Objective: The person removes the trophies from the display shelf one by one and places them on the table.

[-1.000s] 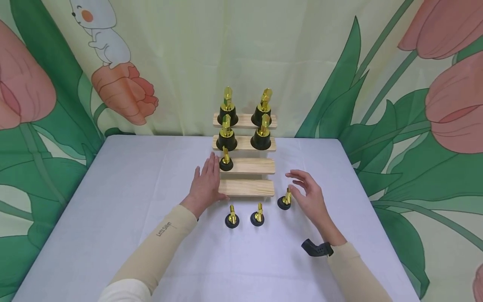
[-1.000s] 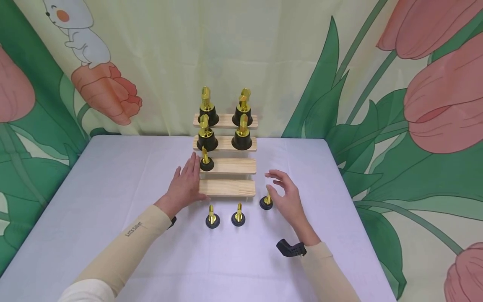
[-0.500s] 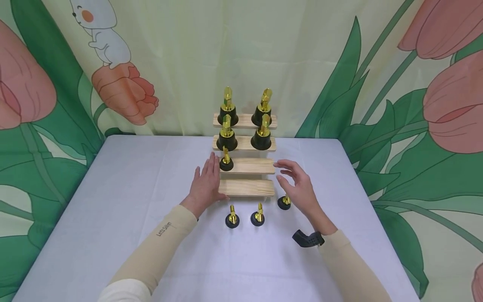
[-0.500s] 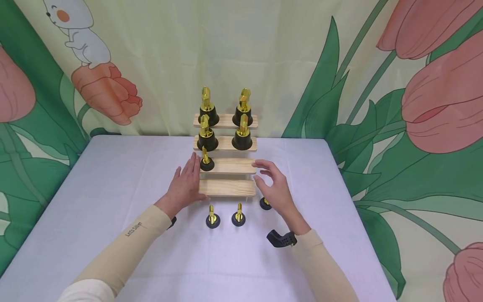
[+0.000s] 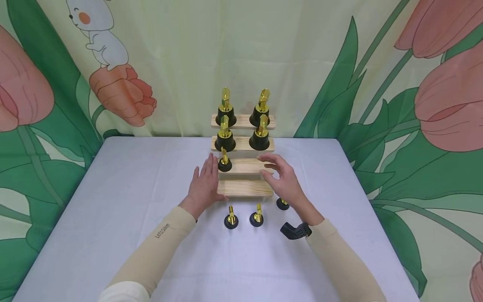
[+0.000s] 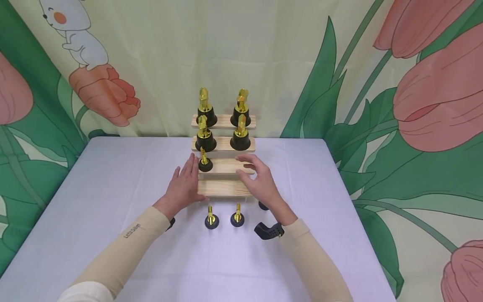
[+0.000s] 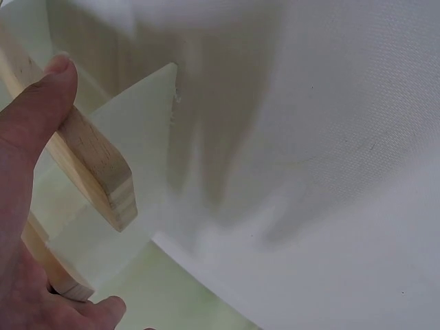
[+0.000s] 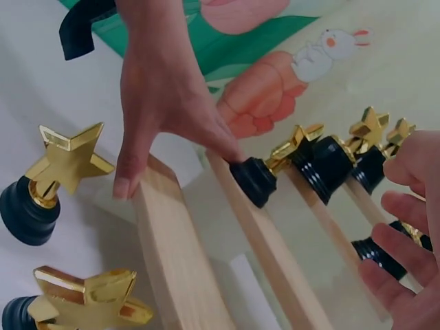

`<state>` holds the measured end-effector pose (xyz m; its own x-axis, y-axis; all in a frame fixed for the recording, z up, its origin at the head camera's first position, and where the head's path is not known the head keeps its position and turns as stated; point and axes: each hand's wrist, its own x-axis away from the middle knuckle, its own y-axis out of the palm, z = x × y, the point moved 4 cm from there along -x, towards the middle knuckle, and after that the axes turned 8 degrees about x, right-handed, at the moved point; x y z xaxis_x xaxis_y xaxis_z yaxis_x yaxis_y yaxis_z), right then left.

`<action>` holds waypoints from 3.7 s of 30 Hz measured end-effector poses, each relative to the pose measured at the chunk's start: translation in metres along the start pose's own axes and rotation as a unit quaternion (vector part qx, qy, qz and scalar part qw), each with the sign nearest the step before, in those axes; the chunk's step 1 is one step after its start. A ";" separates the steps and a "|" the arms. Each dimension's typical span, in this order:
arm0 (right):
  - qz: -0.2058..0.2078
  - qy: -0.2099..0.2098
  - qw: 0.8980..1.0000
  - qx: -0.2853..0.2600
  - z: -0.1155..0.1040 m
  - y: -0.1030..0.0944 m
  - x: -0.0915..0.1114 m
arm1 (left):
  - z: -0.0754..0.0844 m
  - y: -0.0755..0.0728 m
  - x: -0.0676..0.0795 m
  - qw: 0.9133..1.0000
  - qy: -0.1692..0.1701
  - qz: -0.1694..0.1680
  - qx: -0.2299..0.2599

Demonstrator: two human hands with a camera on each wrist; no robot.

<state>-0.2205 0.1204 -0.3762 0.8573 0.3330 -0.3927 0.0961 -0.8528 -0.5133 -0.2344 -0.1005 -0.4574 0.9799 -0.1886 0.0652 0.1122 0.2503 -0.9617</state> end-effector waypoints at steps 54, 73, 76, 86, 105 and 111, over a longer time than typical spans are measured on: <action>-0.092 -0.002 0.994 -0.059 0.014 0.075 -0.064 | -0.001 0.001 -0.001 1.000 -0.003 -0.002 -0.017; -0.079 0.026 0.996 -0.036 0.018 0.084 -0.064 | 0.000 0.002 -0.002 1.000 0.001 0.007 -0.007; -0.078 0.035 0.995 -0.049 0.018 0.085 -0.063 | 0.000 0.002 -0.001 1.000 -0.001 0.004 -0.009; -0.068 0.047 0.995 -0.062 0.021 0.083 -0.059 | 0.001 0.003 -0.001 1.000 -0.005 -0.004 -0.006; -0.053 0.021 0.996 -0.063 0.025 0.064 -0.048 | 0.001 0.003 -0.001 1.000 -0.002 -0.008 -0.002; -0.038 0.031 0.998 -0.051 0.029 0.052 -0.042 | 0.001 0.003 -0.001 1.000 -0.001 0.001 -0.003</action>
<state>-0.2661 0.0736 -0.4086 0.8747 0.3759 -0.3059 0.2103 -0.8631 -0.4591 -0.2353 -0.0985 -0.4597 0.9804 -0.1867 0.0630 0.1087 0.2454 -0.9633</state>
